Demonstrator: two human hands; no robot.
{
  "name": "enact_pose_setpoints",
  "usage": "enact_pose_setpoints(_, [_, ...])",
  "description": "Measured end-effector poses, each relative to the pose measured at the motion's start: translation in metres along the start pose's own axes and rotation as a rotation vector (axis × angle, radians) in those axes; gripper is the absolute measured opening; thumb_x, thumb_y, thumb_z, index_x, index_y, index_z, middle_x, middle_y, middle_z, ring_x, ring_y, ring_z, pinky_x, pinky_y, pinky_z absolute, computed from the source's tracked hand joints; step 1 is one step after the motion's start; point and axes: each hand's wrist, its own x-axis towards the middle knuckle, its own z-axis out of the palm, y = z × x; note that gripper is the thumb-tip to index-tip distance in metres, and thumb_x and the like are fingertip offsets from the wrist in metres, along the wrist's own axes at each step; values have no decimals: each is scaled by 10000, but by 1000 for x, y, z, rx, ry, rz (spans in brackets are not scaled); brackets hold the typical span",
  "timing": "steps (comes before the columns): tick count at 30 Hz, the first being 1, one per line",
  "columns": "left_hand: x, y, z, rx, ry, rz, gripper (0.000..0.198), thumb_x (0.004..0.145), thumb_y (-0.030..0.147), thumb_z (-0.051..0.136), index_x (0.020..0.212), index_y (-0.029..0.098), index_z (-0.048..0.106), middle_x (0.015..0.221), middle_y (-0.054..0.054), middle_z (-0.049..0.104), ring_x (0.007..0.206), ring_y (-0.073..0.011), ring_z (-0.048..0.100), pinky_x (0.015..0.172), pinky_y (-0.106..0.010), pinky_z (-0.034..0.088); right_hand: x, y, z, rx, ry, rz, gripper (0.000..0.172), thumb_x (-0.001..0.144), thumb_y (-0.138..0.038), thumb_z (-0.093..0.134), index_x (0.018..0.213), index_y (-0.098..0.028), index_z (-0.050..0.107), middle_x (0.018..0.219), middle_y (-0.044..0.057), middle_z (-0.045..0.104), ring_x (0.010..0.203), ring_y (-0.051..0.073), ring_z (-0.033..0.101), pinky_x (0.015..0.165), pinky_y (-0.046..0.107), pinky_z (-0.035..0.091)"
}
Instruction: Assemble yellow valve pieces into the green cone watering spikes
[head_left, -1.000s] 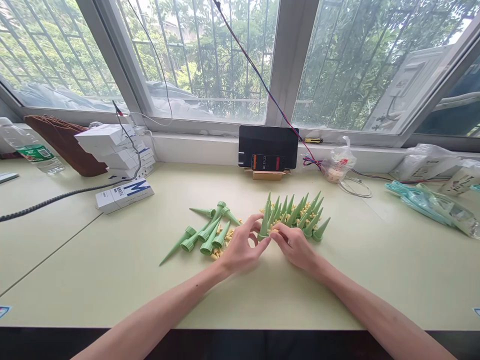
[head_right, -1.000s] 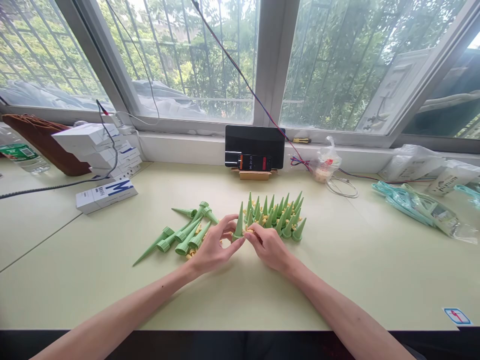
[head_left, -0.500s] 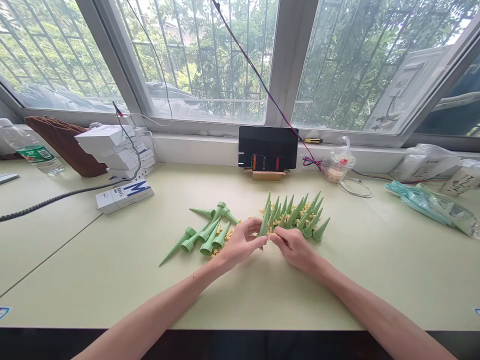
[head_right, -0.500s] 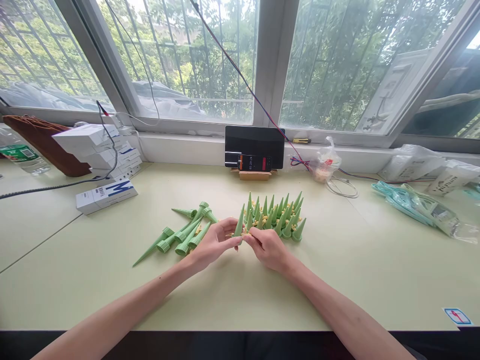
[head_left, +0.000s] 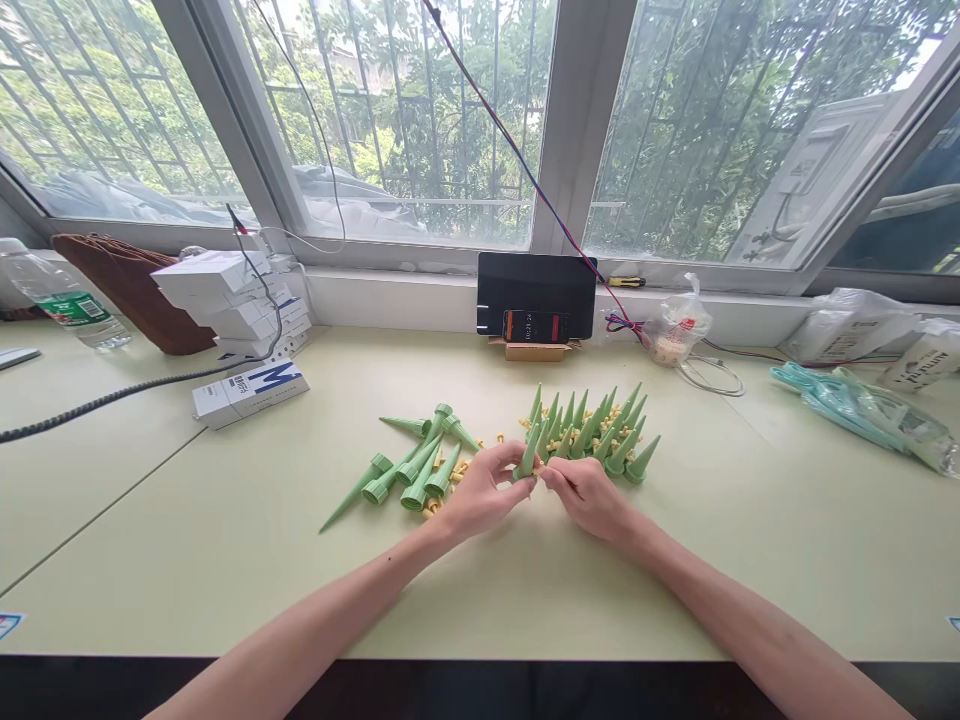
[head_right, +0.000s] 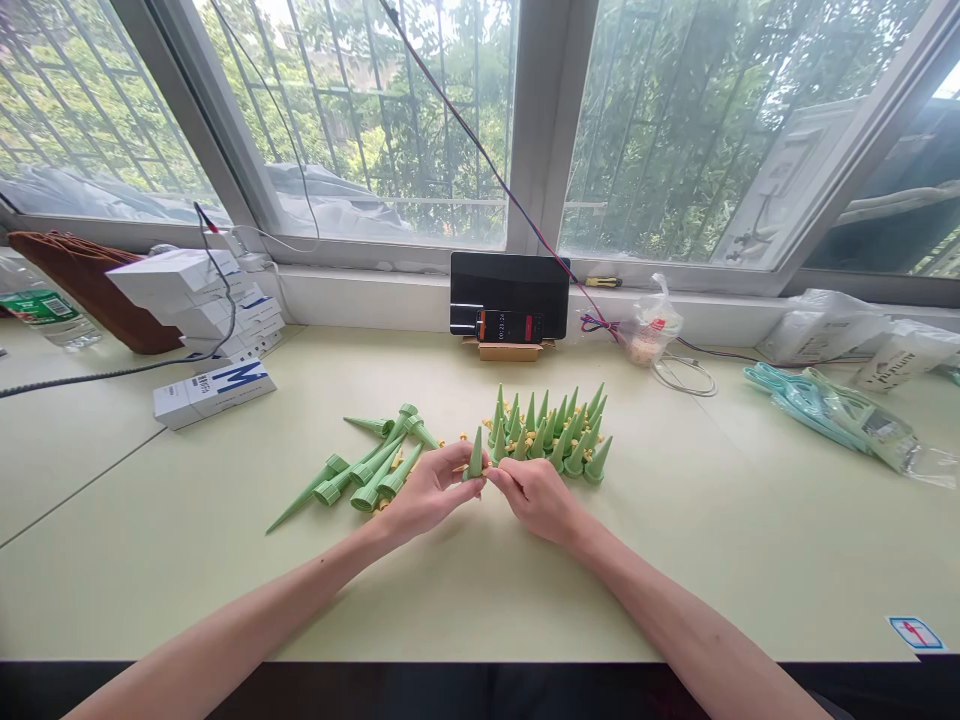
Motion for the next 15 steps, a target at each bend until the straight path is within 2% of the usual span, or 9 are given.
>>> enact_pose_setpoints(6, [1, 1, 2, -108, 26, -72, 142, 825, 237, 666, 947, 166, 651, 904, -35, 618, 822, -159, 596, 689, -280, 547, 1, -5, -2, 66, -1, 24, 278, 1012, -371, 447, 807, -197, 519, 604, -61, 344, 528, 104, 278, 527, 244, 264])
enact_pose_setpoints(15, [2, 8, 1, -113, -6, -113, 236, 817, 346, 712, 952, 157, 675, 922, -51, 637, 813, -166, 614, 701, -296, 547, 1, -2, -1, 42, 6, -6, 378, 1013, -361, 415, 680, -216, 310, 588, -63, 298, 520, 104, 242, 502, 251, 228])
